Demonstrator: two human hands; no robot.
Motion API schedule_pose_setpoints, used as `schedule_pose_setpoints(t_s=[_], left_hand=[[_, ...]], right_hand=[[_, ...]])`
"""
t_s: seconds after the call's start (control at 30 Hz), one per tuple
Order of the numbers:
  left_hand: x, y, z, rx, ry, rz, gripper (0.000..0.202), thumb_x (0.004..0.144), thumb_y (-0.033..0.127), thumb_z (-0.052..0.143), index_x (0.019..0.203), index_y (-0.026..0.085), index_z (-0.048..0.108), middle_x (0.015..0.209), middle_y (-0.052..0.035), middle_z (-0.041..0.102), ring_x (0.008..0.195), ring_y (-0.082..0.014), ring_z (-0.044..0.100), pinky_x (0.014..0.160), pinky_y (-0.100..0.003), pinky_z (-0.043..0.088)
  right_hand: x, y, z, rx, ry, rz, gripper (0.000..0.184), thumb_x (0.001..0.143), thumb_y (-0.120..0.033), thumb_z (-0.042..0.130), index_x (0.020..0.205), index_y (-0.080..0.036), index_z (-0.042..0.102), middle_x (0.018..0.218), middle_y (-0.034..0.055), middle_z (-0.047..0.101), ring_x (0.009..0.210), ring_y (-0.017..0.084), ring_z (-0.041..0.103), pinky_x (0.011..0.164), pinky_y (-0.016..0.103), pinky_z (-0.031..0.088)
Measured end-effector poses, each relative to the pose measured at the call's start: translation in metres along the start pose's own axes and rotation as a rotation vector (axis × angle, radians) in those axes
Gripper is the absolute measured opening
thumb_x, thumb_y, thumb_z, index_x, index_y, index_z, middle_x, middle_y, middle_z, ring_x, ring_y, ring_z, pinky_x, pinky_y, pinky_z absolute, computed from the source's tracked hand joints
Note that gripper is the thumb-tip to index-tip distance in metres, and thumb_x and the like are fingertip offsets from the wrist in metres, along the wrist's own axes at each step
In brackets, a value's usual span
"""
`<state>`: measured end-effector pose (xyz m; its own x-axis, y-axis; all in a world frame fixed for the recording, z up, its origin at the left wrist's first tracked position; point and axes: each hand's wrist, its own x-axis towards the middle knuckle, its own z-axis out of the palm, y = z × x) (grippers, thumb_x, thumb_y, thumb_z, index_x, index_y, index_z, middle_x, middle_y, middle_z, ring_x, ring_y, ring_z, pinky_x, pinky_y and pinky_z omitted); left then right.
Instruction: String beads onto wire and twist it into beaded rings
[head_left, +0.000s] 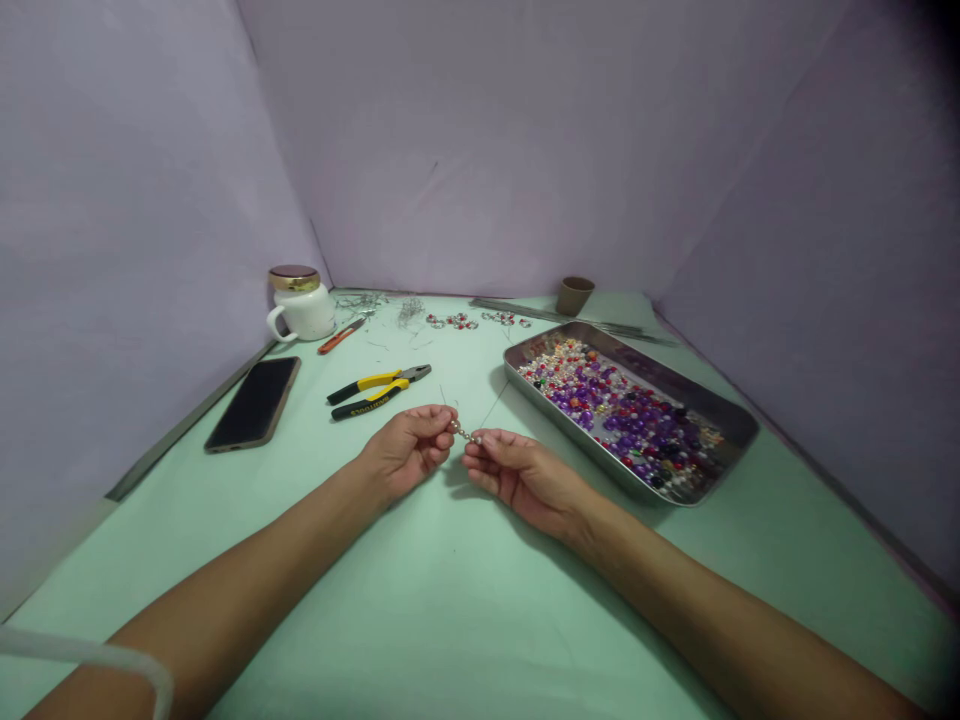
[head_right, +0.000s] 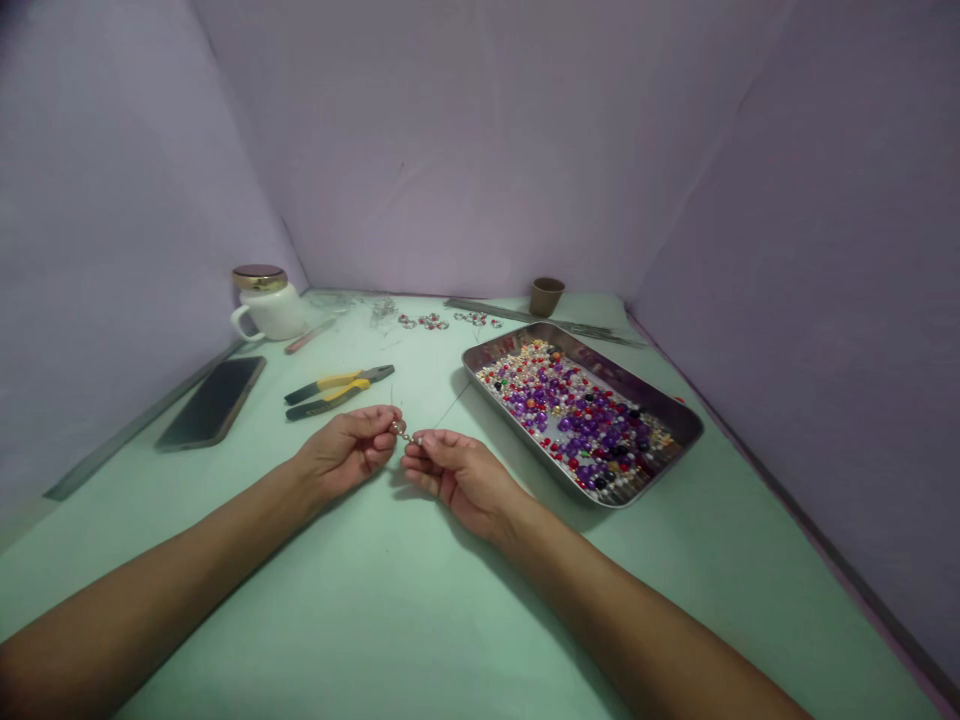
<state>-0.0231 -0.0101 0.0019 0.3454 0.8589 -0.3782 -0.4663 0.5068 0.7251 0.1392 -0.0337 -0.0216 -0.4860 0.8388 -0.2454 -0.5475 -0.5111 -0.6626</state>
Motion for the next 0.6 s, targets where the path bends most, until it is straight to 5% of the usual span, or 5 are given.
schedule_pose_setpoints(t_s=[0.3, 0.47, 0.6], left_hand=[[0.001, -0.001, -0.002, 0.043, 0.001, 0.010, 0.004, 0.070, 0.005, 0.054, 0.070, 0.009, 0.055, 0.057, -0.0004, 0.051, 0.043, -0.0021, 0.044, 0.036, -0.010, 0.031], [-0.005, -0.006, 0.005, 0.261, -0.010, 0.091, 0.006, 0.068, 0.012, 0.061, 0.067, 0.010, 0.056, 0.051, 0.0012, 0.051, 0.042, -0.0031, 0.044, 0.039, -0.013, 0.033], [-0.009, -0.011, 0.012, 0.433, 0.047, 0.156, 0.011, 0.065, 0.019, 0.064, 0.068, 0.011, 0.057, 0.045, 0.0022, 0.050, 0.040, -0.0049, 0.043, 0.039, -0.015, 0.031]], right_hand=[[0.001, -0.001, 0.000, -0.053, 0.007, -0.015, 0.011, 0.073, -0.022, 0.064, 0.080, -0.013, 0.061, 0.077, 0.0042, 0.064, 0.072, 0.012, 0.061, 0.073, 0.026, 0.048], [-0.001, 0.000, 0.007, -0.387, 0.106, -0.267, 0.021, 0.064, -0.024, 0.072, 0.079, -0.015, 0.061, 0.076, 0.0029, 0.065, 0.070, 0.012, 0.059, 0.072, 0.028, 0.045], [-0.004, 0.000, 0.011, -0.606, 0.156, -0.288, 0.017, 0.060, -0.024, 0.072, 0.069, -0.014, 0.061, 0.064, 0.0016, 0.063, 0.060, 0.011, 0.056, 0.062, 0.027, 0.042]])
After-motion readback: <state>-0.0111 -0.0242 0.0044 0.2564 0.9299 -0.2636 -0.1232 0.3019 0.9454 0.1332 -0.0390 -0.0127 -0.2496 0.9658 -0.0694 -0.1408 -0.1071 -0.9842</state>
